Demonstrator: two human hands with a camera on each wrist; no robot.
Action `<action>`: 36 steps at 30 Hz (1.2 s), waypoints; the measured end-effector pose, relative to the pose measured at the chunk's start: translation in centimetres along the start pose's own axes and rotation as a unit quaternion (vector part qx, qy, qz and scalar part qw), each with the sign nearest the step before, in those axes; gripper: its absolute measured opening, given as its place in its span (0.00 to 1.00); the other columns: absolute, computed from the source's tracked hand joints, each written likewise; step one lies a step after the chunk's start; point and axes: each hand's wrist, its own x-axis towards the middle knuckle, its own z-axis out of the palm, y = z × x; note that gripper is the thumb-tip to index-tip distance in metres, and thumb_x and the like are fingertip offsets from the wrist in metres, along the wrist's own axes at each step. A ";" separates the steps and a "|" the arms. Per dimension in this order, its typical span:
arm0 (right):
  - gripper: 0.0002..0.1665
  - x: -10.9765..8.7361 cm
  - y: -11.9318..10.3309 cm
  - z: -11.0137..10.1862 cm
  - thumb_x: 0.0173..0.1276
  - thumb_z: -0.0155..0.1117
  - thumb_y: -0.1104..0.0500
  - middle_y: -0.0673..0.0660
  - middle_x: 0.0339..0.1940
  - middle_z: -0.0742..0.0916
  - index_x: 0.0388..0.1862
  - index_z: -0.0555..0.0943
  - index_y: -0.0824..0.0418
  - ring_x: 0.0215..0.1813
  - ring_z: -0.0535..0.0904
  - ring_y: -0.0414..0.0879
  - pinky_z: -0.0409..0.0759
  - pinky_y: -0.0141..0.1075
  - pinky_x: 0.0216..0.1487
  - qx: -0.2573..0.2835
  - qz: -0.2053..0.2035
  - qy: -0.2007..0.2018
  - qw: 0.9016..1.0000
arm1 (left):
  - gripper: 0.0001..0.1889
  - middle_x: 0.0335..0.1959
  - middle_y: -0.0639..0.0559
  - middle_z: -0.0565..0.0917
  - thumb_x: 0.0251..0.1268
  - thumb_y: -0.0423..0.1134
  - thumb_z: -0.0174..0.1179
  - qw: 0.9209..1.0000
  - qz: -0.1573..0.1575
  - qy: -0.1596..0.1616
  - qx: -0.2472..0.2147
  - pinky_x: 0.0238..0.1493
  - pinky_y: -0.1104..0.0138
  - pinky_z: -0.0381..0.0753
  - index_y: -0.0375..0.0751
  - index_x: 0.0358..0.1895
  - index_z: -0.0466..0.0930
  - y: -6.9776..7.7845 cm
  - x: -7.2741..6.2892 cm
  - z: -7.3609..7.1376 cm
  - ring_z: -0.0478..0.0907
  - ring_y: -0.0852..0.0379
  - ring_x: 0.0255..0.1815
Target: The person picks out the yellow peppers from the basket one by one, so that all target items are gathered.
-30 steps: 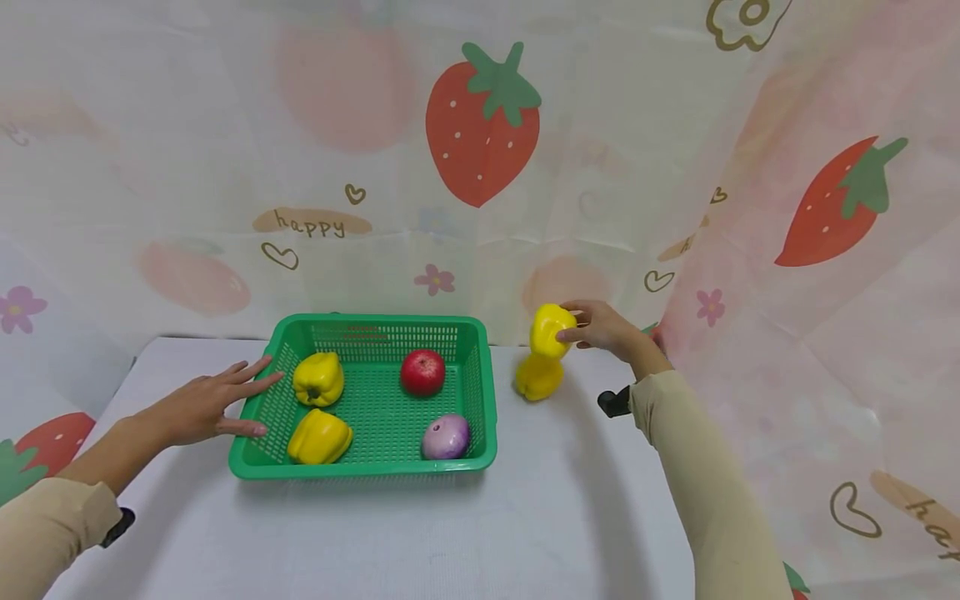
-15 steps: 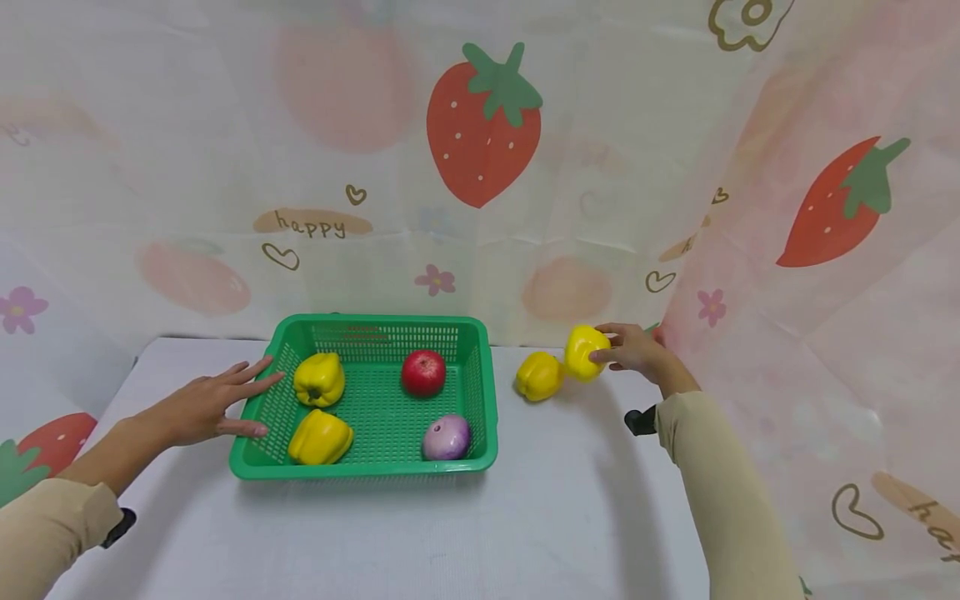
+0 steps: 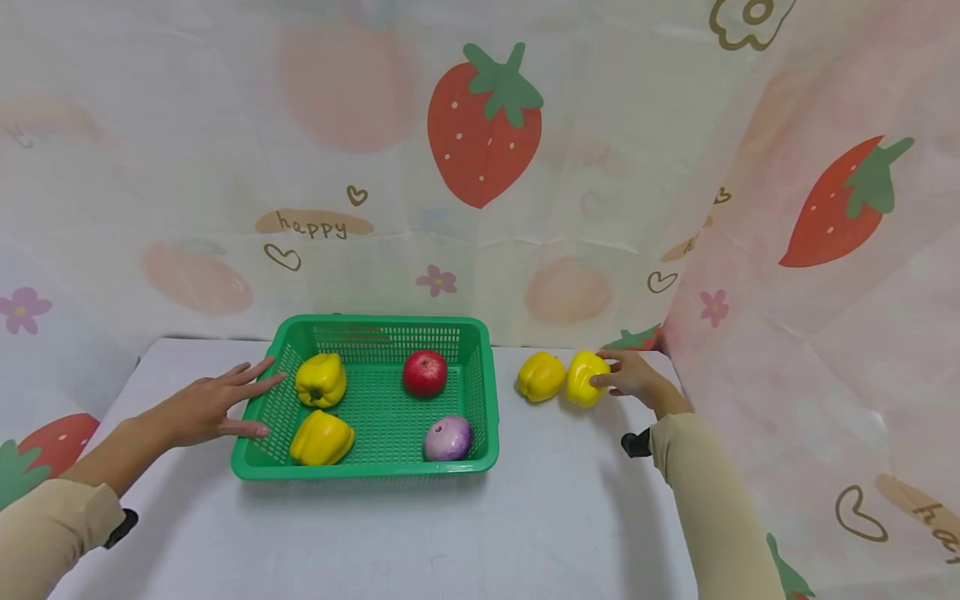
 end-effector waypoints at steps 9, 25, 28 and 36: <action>0.43 0.8 1.4 1.1 0.70 0.66 0.60 0.77 0.71 0.67 0.75 0.57 0.74 0.67 0.70 0.67 0.78 0.50 0.62 0.000 0.032 0.017 0.999 | 0.45 0.78 0.36 0.55 0.59 0.62 0.65 1.000 0.003 0.004 0.001 0.61 0.29 0.62 0.41 0.75 0.63 -0.1 0.0 0.1 0.54 0.26 0.74; 0.45 1.0 1.6 0.9 0.70 0.66 0.56 0.78 0.74 0.63 0.78 0.55 0.68 0.72 0.63 0.70 0.73 0.59 0.64 -0.046 0.055 0.002 0.997 | 0.45 0.78 0.36 0.55 0.59 0.62 0.65 1.000 0.003 0.005 -0.002 0.61 0.29 0.62 0.41 0.75 0.63 -0.3 0.1 0.2 0.54 0.26 0.74; 0.46 0.8 0.6 0.5 0.72 0.65 0.54 0.78 0.74 0.62 0.79 0.54 0.68 0.73 0.61 0.71 0.70 0.60 0.66 -0.061 0.041 -0.007 0.997 | 0.45 0.79 0.36 0.54 0.59 0.62 0.65 1.000 0.002 0.003 -0.003 0.61 0.29 0.61 0.42 0.75 0.62 -0.3 0.1 0.3 0.53 0.26 0.74; 0.47 0.3 -3.6 -0.7 0.73 0.63 0.53 0.77 0.77 0.58 0.80 0.50 0.66 0.74 0.59 0.71 0.64 0.59 0.70 -0.052 0.018 -0.011 0.998 | 0.44 0.78 0.36 0.55 0.60 0.61 0.65 1.000 0.004 0.009 -0.001 0.61 0.29 0.62 0.41 0.75 0.63 0.0 0.1 0.0 0.55 0.26 0.73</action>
